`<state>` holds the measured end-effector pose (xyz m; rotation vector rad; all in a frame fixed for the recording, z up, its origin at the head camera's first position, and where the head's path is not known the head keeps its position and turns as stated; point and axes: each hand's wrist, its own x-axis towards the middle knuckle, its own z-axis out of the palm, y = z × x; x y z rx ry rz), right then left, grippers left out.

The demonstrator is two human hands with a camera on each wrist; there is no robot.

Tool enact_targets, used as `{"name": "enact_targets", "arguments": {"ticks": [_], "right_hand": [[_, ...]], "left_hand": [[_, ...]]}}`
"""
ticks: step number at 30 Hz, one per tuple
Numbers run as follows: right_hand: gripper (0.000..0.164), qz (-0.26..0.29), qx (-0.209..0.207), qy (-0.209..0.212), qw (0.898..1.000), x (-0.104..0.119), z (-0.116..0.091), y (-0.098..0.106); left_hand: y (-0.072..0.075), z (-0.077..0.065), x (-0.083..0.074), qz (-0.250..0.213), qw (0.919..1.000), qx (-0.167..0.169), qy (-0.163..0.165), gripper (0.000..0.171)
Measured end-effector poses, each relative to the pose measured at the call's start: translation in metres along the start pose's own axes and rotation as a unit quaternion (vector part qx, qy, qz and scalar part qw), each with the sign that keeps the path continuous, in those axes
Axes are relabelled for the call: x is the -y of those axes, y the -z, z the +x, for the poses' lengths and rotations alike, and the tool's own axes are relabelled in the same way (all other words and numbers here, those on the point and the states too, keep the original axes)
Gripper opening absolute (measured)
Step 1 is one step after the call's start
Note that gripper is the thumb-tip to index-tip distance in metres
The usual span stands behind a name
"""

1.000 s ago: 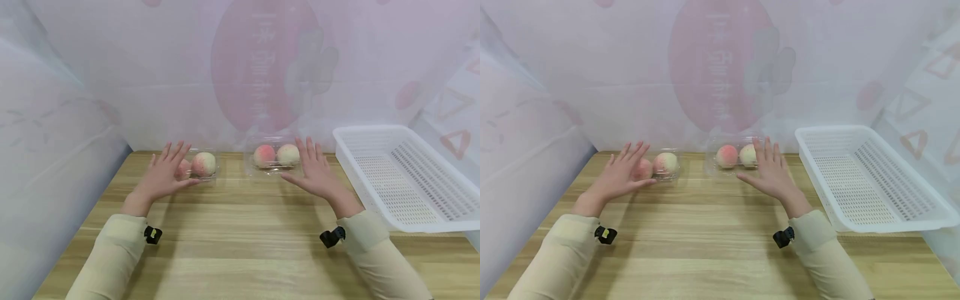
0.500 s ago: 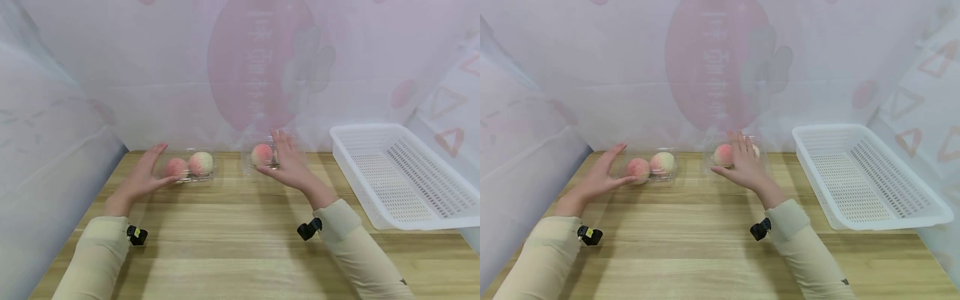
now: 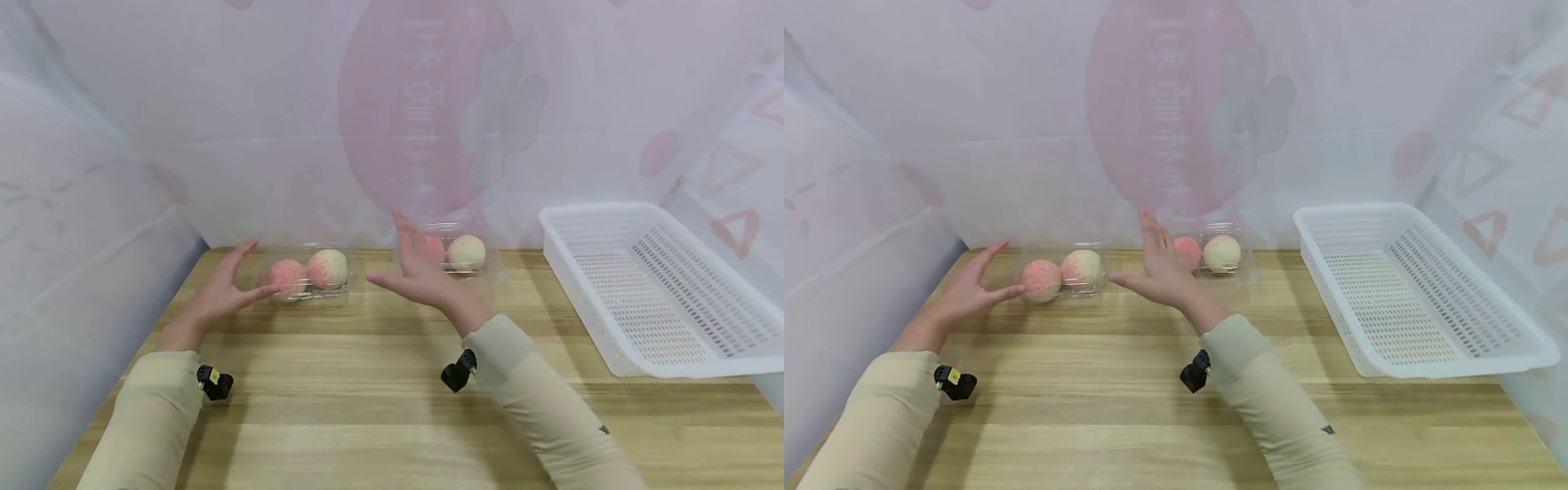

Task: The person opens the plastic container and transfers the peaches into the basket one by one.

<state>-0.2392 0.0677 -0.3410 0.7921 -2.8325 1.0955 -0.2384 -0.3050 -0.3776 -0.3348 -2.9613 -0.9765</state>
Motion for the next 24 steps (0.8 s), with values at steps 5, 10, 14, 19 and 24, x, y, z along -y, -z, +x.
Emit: {"name": "enact_targets", "arguments": {"ticks": [5, 10, 14, 19, 24], "right_hand": [[0.117, 0.048, 0.015, -0.012, 0.999, 0.007, 0.009, -0.018], [0.116, 0.095, 0.028, -0.015, 0.995, 0.007, 0.014, -0.037], [0.116, 0.128, 0.024, -0.029, 0.991, 0.004, 0.015, -0.052], [0.114, 0.163, 0.019, -0.036, 0.986, 0.001, 0.019, -0.065], [0.111, 0.186, 0.029, -0.036, 0.981, -0.002, 0.025, -0.077]], "left_hand": [[0.001, 0.002, 0.006, 0.003, 0.9999, 0.008, 0.013, 0.112], [-0.001, 0.005, 0.010, 0.006, 0.9996, 0.026, 0.013, 0.116], [-0.002, 0.007, 0.012, 0.008, 0.9990, 0.041, 0.016, 0.118], [-0.003, 0.011, 0.015, 0.014, 0.9982, 0.056, 0.019, 0.118], [-0.004, 0.011, 0.020, 0.009, 0.9975, 0.065, 0.026, 0.118]]}}
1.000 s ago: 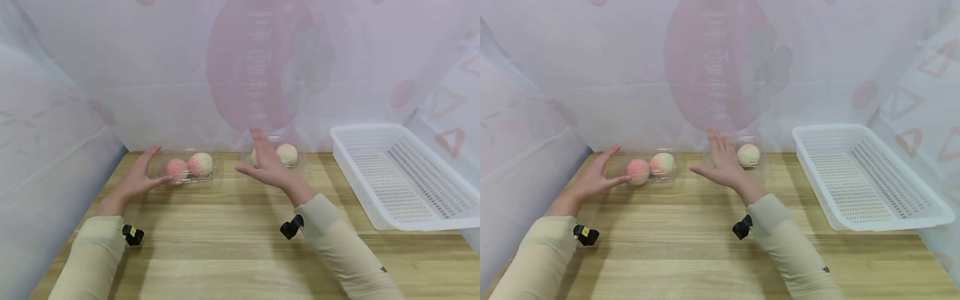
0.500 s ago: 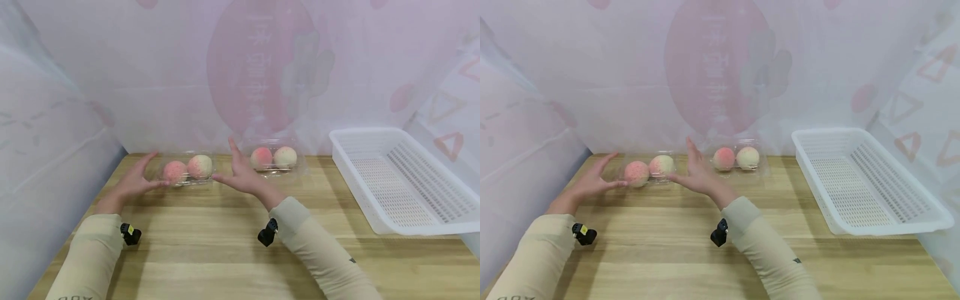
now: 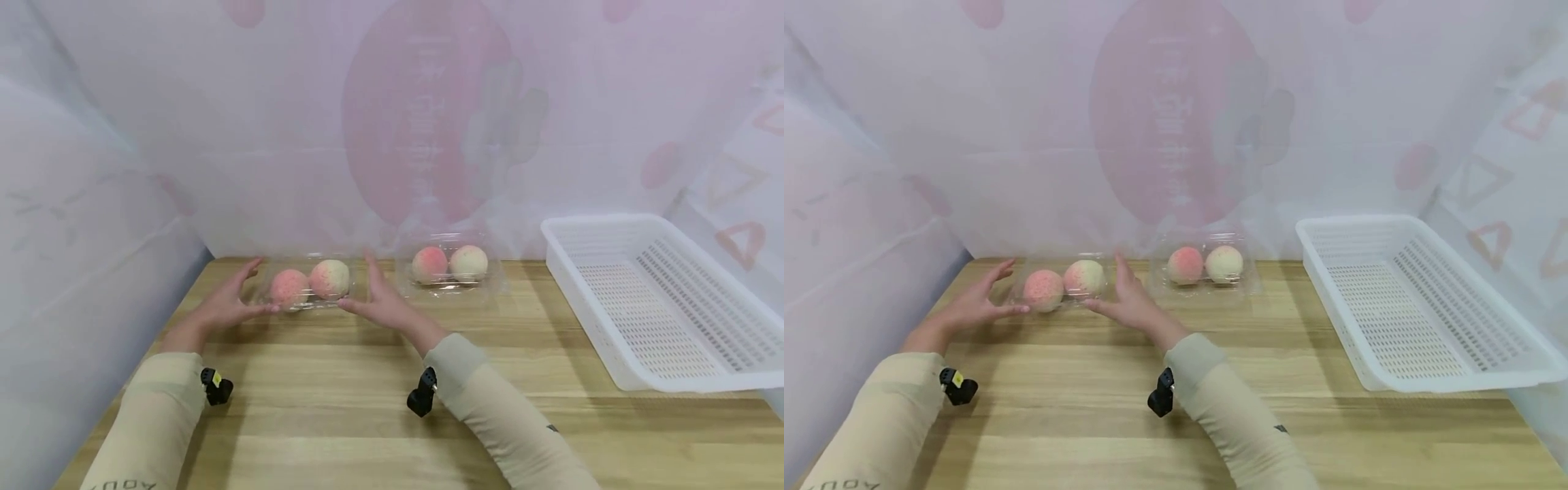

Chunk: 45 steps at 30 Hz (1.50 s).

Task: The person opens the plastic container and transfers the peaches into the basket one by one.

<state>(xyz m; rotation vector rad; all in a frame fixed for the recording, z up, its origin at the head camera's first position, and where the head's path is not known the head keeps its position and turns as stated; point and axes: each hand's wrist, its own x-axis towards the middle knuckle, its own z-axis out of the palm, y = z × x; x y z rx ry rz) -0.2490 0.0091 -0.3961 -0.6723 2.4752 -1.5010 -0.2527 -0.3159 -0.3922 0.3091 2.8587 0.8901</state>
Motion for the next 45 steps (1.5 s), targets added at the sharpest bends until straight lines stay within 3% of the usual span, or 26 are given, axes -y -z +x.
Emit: {"name": "enact_targets", "arguments": {"ticks": [7, 19, 30, 45], "right_hand": [[0.104, 0.057, 0.012, -0.058, 0.997, -0.012, 0.005, -0.008], [0.094, 0.148, 0.003, -0.063, 0.987, -0.026, 0.017, -0.021], [0.092, 0.090, 0.012, -0.052, 0.994, -0.025, 0.015, -0.028], [0.086, 0.064, -0.006, -0.064, 0.996, -0.031, 0.017, -0.025]], "left_hand": [[-0.003, 0.001, 0.004, -0.011, 0.9998, 0.003, -0.014, 0.114], [-0.007, 0.007, 0.000, -0.018, 0.9997, 0.010, -0.012, 0.108], [-0.010, 0.007, 0.003, -0.021, 0.9995, 0.021, 0.000, 0.104], [-0.017, 0.012, 0.004, -0.061, 0.9975, 0.023, -0.028, 0.103]]}}
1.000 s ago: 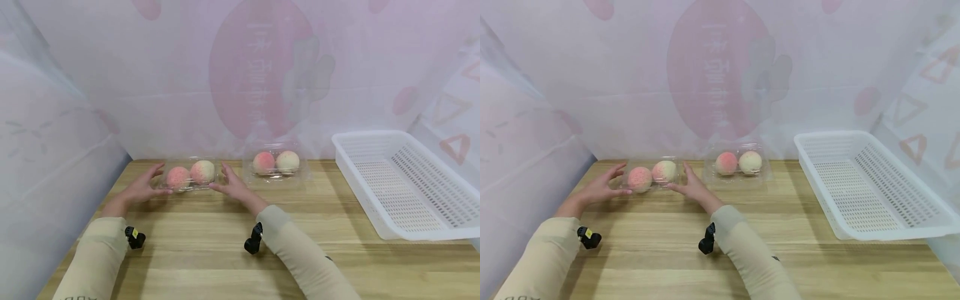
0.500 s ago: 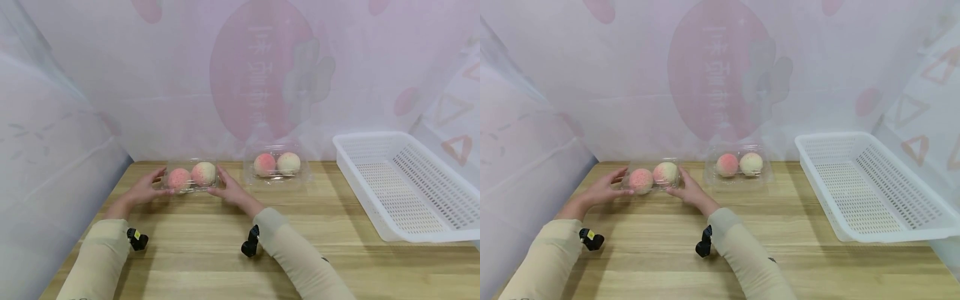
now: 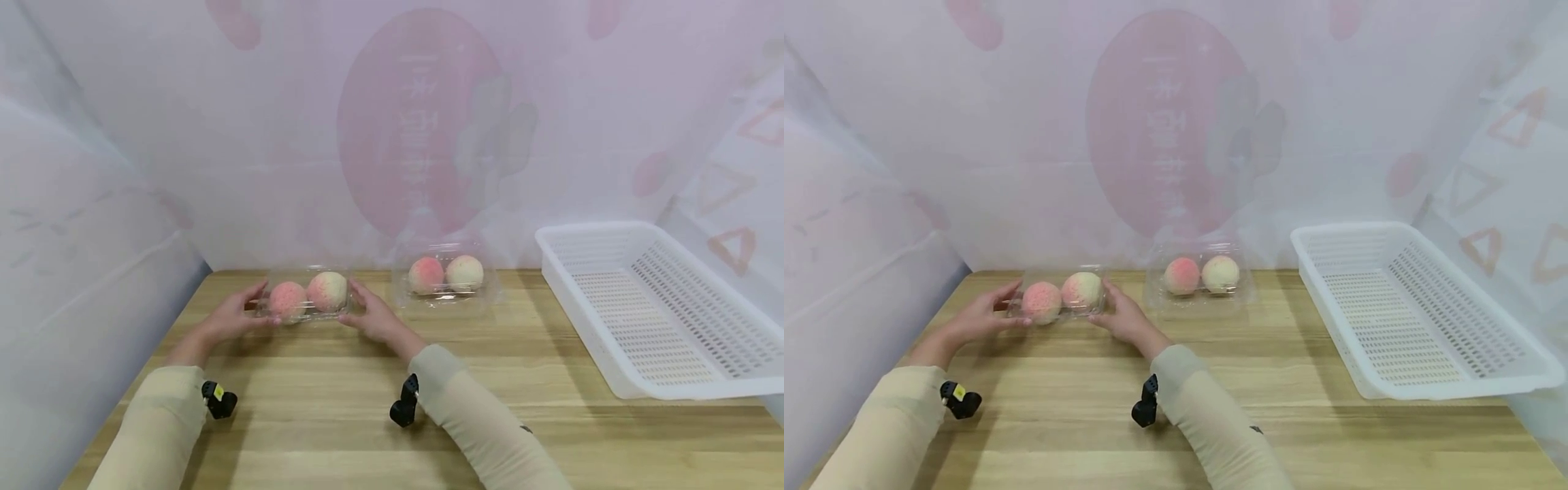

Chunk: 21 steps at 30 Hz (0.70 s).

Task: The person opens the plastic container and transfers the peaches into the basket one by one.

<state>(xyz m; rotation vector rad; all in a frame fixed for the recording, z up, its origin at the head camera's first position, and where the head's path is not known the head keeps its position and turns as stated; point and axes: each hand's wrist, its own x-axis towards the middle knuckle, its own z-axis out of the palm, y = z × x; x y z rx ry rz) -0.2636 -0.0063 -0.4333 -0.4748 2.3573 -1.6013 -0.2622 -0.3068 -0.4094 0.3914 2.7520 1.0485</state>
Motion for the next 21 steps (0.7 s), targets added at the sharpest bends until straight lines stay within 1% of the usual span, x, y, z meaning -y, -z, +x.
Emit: {"name": "enact_targets", "arguments": {"ticks": [3, 7, 12, 17, 21], "right_hand": [[0.085, 0.000, -0.003, 0.005, 1.000, -0.002, 0.001, -0.001], [0.084, 0.014, -0.012, 0.006, 1.000, -0.004, 0.000, 0.000], [0.084, 0.026, -0.019, 0.009, 0.999, -0.004, -0.004, 0.004], [0.081, 0.033, -0.018, 0.023, 0.999, 0.000, -0.007, 0.009], [0.081, 0.047, -0.016, 0.024, 0.998, 0.004, -0.010, 0.010]], "left_hand": [[-0.002, -0.002, -0.001, -0.005, 1.0000, -0.003, 0.000, 0.103], [-0.004, -0.002, -0.003, -0.005, 0.9999, -0.006, 0.007, 0.103], [-0.006, -0.002, -0.008, 0.012, 0.9998, -0.012, 0.008, 0.102], [-0.004, -0.003, -0.017, 0.019, 0.9997, -0.016, 0.005, 0.102], [-0.002, -0.005, -0.021, 0.025, 0.9995, -0.019, 0.007, 0.103]]}}
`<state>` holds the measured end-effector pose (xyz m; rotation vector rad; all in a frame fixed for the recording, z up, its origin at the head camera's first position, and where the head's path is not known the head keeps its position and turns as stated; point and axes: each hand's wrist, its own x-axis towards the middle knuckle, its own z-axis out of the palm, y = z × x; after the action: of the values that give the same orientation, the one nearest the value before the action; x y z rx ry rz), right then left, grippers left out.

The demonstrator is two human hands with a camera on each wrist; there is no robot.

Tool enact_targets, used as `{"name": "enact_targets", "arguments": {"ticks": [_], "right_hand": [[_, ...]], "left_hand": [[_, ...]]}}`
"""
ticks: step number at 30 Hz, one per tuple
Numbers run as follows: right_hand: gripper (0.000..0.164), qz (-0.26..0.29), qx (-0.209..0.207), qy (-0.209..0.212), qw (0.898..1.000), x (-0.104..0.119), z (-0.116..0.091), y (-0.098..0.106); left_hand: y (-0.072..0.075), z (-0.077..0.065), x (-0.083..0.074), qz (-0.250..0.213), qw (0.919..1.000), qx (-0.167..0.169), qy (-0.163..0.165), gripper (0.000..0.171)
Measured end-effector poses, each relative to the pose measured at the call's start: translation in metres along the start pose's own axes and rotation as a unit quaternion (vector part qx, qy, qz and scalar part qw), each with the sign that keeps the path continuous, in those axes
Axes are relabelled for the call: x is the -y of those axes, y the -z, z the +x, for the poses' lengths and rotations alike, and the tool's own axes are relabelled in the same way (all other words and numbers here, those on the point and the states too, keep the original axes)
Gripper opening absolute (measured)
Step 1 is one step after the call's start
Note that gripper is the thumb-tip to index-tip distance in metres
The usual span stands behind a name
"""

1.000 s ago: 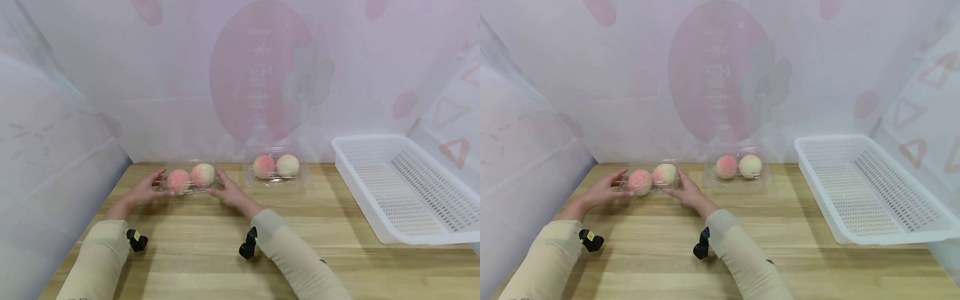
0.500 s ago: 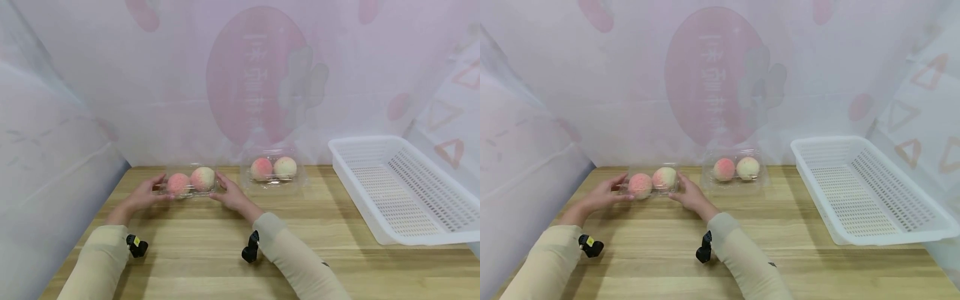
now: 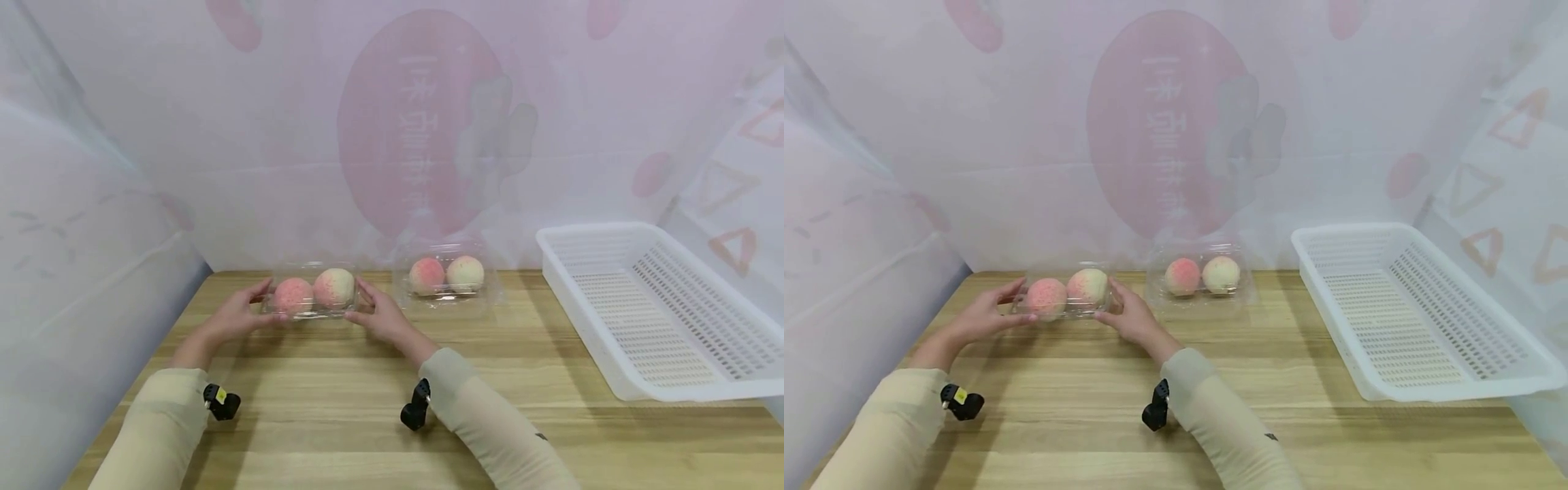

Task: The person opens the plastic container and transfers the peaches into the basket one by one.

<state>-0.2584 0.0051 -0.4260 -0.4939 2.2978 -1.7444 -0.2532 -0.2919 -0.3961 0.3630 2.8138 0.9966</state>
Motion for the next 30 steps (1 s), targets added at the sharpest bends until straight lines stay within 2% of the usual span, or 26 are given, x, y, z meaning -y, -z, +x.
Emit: {"name": "enact_targets", "arguments": {"ticks": [12, 19, 24, 30], "right_hand": [[0.082, 0.032, -0.009, -0.013, 0.999, 0.006, -0.007, 0.009], [0.081, 0.028, 0.007, 0.011, 1.000, 0.012, -0.010, 0.009], [0.079, 0.024, 0.001, 0.022, 0.999, 0.015, -0.014, 0.020], [0.078, 0.015, 0.002, 0.031, 0.999, 0.019, -0.022, 0.040]], "left_hand": [[0.000, -0.003, -0.010, 0.003, 0.9999, -0.005, -0.012, 0.101], [0.009, -0.017, -0.014, 0.014, 0.9998, -0.015, 0.005, 0.102], [0.010, -0.015, -0.024, 0.021, 0.9995, -0.015, -0.020, 0.100], [0.010, -0.013, -0.038, 0.009, 0.9991, -0.016, -0.037, 0.098]]}}
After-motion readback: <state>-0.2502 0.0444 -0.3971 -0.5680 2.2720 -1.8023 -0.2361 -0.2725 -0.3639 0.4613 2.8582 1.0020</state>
